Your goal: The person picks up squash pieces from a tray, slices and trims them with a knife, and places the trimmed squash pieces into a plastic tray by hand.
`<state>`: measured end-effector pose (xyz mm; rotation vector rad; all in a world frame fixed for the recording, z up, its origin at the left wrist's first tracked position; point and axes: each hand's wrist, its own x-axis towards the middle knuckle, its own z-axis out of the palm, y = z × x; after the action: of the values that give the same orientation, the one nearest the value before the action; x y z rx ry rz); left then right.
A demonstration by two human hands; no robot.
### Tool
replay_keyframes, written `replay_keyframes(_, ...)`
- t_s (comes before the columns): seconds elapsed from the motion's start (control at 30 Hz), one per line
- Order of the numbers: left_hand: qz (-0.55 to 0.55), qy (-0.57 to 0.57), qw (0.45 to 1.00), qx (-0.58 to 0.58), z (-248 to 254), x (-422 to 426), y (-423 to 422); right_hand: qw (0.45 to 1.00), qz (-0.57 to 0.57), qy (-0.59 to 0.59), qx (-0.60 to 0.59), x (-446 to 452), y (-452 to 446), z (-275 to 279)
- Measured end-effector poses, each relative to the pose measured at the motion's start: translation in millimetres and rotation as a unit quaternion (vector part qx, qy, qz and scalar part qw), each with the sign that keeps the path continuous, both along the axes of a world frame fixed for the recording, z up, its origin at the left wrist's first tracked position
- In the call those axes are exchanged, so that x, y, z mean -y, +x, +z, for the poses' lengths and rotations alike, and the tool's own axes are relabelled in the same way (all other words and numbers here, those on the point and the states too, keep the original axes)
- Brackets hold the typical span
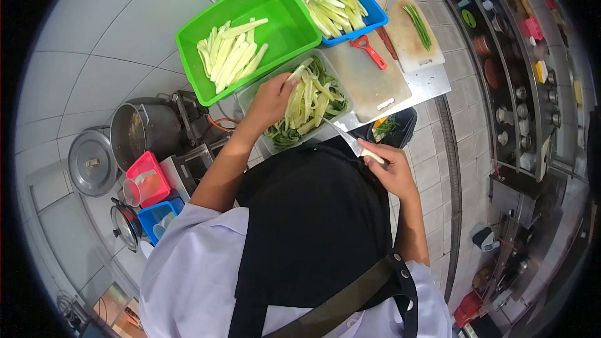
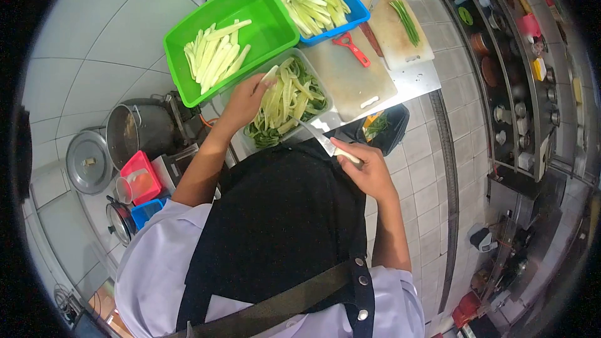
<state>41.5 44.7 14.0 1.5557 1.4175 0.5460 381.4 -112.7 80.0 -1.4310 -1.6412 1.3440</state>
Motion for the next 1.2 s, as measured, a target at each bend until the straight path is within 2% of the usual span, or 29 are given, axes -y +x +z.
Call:
replay_keyframes(0.03, -0.002, 0.000, 1.000, -0.001, -6, 0, -1, 1.000, -0.002, 0.000, -0.001, 0, 0, -1)
replay_keyframes(0.1, -0.016, 0.208, 0.978, -0.005, -17, 1, -1, 1.000, 0.000, 0.023, 0.004, -1, 0, -2)
replay_keyframes(0.13, -0.018, 0.209, 0.978, -0.004, -14, 1, -2, 1.000, -0.002, 0.023, 0.004, 0, -1, -3)
replay_keyframes(0.2, -0.021, 0.104, 0.992, -0.066, -2, 1, -4, 0.999, -0.003, 0.036, -0.010, 0, -3, -6)
replay_keyframes(0.23, -0.023, 0.105, 0.992, -0.066, 7, 1, -3, 0.999, -0.005, 0.037, -0.010, 0, -3, -5)
replay_keyframes(0.3, 0.004, -0.112, 0.991, 0.068, 20, 1, 0, 1.000, -0.008, 0.007, 0.003, 1, -3, -1)
replay_keyframes(0.33, 0.001, -0.111, 0.992, 0.067, 20, 2, 0, 1.000, -0.010, 0.008, 0.003, 2, -4, -1)
replay_keyframes(0.4, 0.033, -0.136, 0.977, 0.160, 20, 3, 2, 1.000, -0.017, 0.005, -0.009, 4, -4, -2)
replay_keyframes(0.43, 0.029, -0.135, 0.977, 0.160, 22, 1, 2, 1.000, -0.020, 0.007, -0.010, 5, -3, -2)
replay_keyframes(0.53, 0.002, -0.177, 0.977, 0.122, 28, -8, -8, 1.000, -0.020, -0.003, -0.004, 7, -1, -1)
replay_keyframes(0.63, 0.084, -0.154, 0.983, 0.064, 17, -17, -25, 1.000, -0.024, 0.013, -0.007, 13, 3, -9)
replay_keyframes(0.67, 0.035, -0.026, 0.998, -0.045, -6, -25, -50, 0.999, -0.030, 0.037, 0.001, 17, 6, -15)
replay_keyframes(0.7, -0.013, 0.067, 0.989, -0.128, -31, -38, -85, 0.998, -0.029, 0.047, -0.012, 21, 7, -20)
replay_keyframes(0.77, -0.059, 0.266, 0.908, -0.318, -84, -68, -151, 0.996, -0.035, 0.063, -0.049, 28, 9, -22)
replay_keyframes(0.8, 0.034, 0.082, 0.987, -0.133, -113, -106, -203, 0.996, -0.042, 0.073, -0.037, 35, 11, -30)
replay_keyframes(0.83, 0.038, 0.102, 0.991, -0.083, -100, -116, -222, 0.995, -0.042, 0.086, -0.038, 36, 14, -25)
replay_keyframes(0.87, 0.042, 0.125, 0.987, -0.087, -99, -134, -246, 0.996, -0.049, 0.067, -0.016, 40, 14, -28)
replay_keyframes(0.9, 0.048, 0.007, 0.996, -0.079, -53, -145, -233, 0.994, -0.061, 0.089, -0.017, 46, 13, -27)
replay_keyframes(0.93, -0.040, 0.049, 0.977, -0.205, -57, -170, -256, 0.991, -0.070, 0.114, -0.016, 52, 15, -30)
replay_keyframes(0.97, -0.080, 0.087, 0.959, -0.259, -56, -196, -256, 0.990, -0.092, 0.105, -0.006, 58, 14, -33)
replay_keyframes(1.03, -0.120, 0.143, 0.940, -0.287, -54, -231, -200, 0.988, -0.123, 0.094, 0.008, 68, 12, -33)
replay_keyframes(1.2, -0.212, 0.219, 0.911, -0.278, -65, -301, -48, 0.977, -0.179, 0.111, 0.021, 83, -4, -58)
